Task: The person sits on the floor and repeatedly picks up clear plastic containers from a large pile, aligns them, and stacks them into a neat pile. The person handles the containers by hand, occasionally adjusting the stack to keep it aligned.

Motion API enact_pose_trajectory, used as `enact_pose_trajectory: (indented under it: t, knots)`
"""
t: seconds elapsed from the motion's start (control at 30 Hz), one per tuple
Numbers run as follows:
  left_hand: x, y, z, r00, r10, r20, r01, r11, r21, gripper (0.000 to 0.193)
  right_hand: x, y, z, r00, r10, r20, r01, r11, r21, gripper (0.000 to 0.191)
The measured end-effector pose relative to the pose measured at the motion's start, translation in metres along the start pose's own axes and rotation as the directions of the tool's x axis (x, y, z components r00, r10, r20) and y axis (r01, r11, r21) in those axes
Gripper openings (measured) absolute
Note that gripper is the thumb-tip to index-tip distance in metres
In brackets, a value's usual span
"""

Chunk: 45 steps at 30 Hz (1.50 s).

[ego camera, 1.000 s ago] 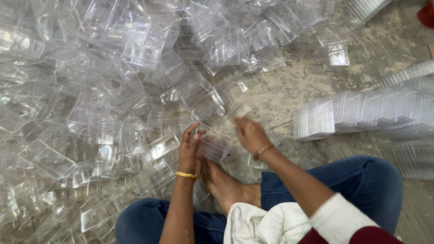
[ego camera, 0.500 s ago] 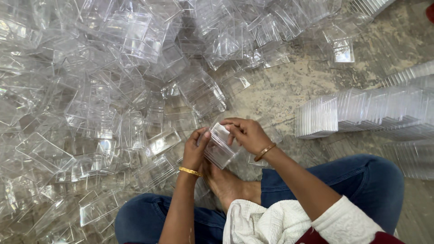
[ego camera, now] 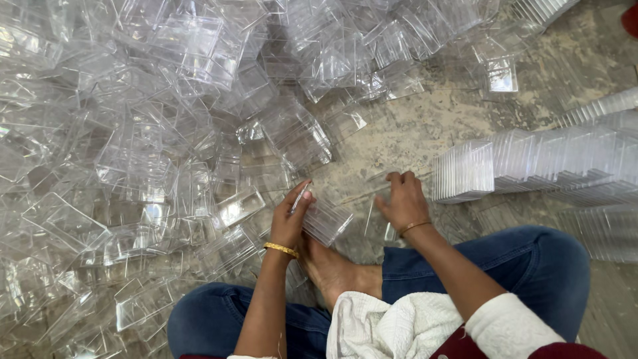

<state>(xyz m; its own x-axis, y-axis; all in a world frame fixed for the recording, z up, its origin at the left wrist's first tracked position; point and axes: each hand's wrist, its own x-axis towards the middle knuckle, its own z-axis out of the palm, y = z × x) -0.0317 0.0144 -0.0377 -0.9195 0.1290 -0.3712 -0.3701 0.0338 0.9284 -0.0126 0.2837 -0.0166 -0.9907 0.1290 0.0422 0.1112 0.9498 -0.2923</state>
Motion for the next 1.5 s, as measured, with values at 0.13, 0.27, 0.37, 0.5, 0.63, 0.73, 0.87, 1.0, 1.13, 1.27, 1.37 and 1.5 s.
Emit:
enact_pose_trajectory:
  t: [0.13, 0.27, 0.37, 0.5, 0.63, 0.73, 0.87, 1.0, 1.13, 1.27, 1.37, 1.5]
  knots:
    - [0.001, -0.002, 0.002, 0.996, 0.087, 0.017, -0.087, 0.996, 0.004, 0.049, 0.018, 0.016, 0.002, 0.975, 0.206, 0.081, -0.207, 0.978, 0.008, 0.023]
    - [0.002, -0.004, 0.003, 0.993, 0.114, 0.030, -0.115, 0.993, 0.019, 0.048, 0.029, 0.016, 0.003, 0.998, 0.070, -0.002, -0.070, 0.997, -0.035, 0.047]
    - [0.000, -0.003, 0.003, 0.998, 0.058, 0.023, -0.058, 0.998, 0.007, 0.048, 0.034, 0.013, -0.003, 0.997, 0.062, -0.052, -0.056, 0.993, 0.104, 0.029]
    - [0.000, 0.003, 0.006, 0.997, 0.039, 0.061, -0.039, 0.999, -0.003, 0.048, 0.044, -0.001, -0.009, 0.951, 0.219, 0.216, -0.306, 0.752, 0.584, 0.017]
    - [-0.002, 0.005, 0.003, 0.988, 0.087, 0.124, -0.092, 0.995, 0.037, 0.047, 0.050, -0.014, -0.006, 0.818, 0.003, 0.575, -0.450, 0.626, 0.637, 0.020]
    - [-0.004, 0.007, -0.006, 0.978, 0.167, 0.126, -0.183, 0.974, 0.133, 0.047, 0.051, -0.012, -0.005, 0.806, 0.007, 0.592, -0.451, 0.655, 0.606, 0.025]
    - [0.000, 0.009, -0.003, 0.965, 0.164, 0.204, -0.181, 0.981, 0.067, 0.048, 0.045, -0.002, -0.004, 0.764, -0.007, 0.645, -0.485, 0.653, 0.582, 0.025]
    - [-0.003, 0.004, 0.009, 0.932, 0.100, 0.349, -0.123, 0.991, 0.047, 0.050, 0.027, -0.013, 0.019, 0.743, -0.077, 0.665, -0.522, 0.554, 0.648, 0.027]
    - [-0.005, 0.000, 0.015, 0.956, 0.107, 0.272, -0.120, 0.992, 0.032, 0.048, 0.000, -0.037, 0.047, 0.902, -0.066, 0.427, -0.311, 0.586, 0.748, 0.030]
    - [-0.005, 0.003, 0.013, 0.963, 0.129, 0.236, -0.136, 0.991, 0.013, 0.048, -0.010, -0.040, 0.041, 0.814, 0.042, 0.580, -0.520, 0.498, 0.694, 0.054]
    - [-0.004, 0.009, 0.015, 0.968, 0.209, 0.141, -0.230, 0.961, 0.152, 0.049, -0.009, -0.038, 0.014, 0.704, -0.209, 0.679, -0.632, 0.252, 0.733, 0.082]
    - [0.037, 0.036, 0.014, 0.832, 0.538, 0.137, -0.542, 0.735, 0.406, 0.038, -0.009, -0.054, -0.020, 0.778, -0.208, 0.592, -0.280, 0.729, 0.625, 0.106]
